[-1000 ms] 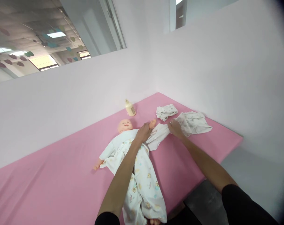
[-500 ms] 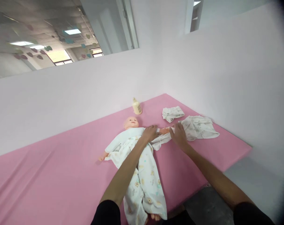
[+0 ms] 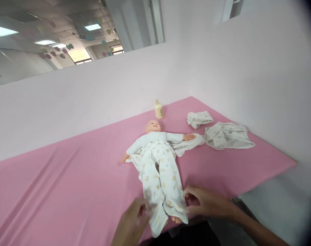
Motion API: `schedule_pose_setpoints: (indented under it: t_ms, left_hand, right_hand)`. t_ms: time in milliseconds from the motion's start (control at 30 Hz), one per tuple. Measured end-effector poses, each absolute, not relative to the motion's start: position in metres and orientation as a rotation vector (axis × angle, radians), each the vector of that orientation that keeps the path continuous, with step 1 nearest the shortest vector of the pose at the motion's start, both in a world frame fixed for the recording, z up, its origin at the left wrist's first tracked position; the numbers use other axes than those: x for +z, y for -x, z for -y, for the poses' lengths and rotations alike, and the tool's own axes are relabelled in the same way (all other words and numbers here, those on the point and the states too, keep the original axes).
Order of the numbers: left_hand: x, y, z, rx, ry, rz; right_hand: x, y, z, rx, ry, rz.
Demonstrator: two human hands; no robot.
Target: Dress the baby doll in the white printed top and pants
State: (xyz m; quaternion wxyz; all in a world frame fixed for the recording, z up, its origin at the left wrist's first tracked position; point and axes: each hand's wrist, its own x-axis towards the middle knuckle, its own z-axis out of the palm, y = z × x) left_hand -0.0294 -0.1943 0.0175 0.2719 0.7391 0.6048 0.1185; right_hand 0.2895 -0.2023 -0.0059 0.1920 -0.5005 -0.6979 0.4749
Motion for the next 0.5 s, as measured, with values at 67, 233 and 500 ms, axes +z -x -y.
schedule_pose_setpoints:
  t_ms: [67, 233, 500]
  left_hand:
    - [-0.007, 0.034, 0.226, 0.211, -2.034, -1.446]
    - [-0.041, 0.025, 0.261, 0.32, -2.03, -1.55]
    - [-0.03, 0.001, 0.256, 0.526, -2.316, -1.515]
  right_hand:
    - [-0.015, -0.283, 0.22, 1.352, 1.345, 1.993]
    - [-0.032, -0.256, 0.25, 1.232, 1.348, 1.922]
    - [-0.032, -0.237, 0.258, 1.079, 1.489, 1.731]
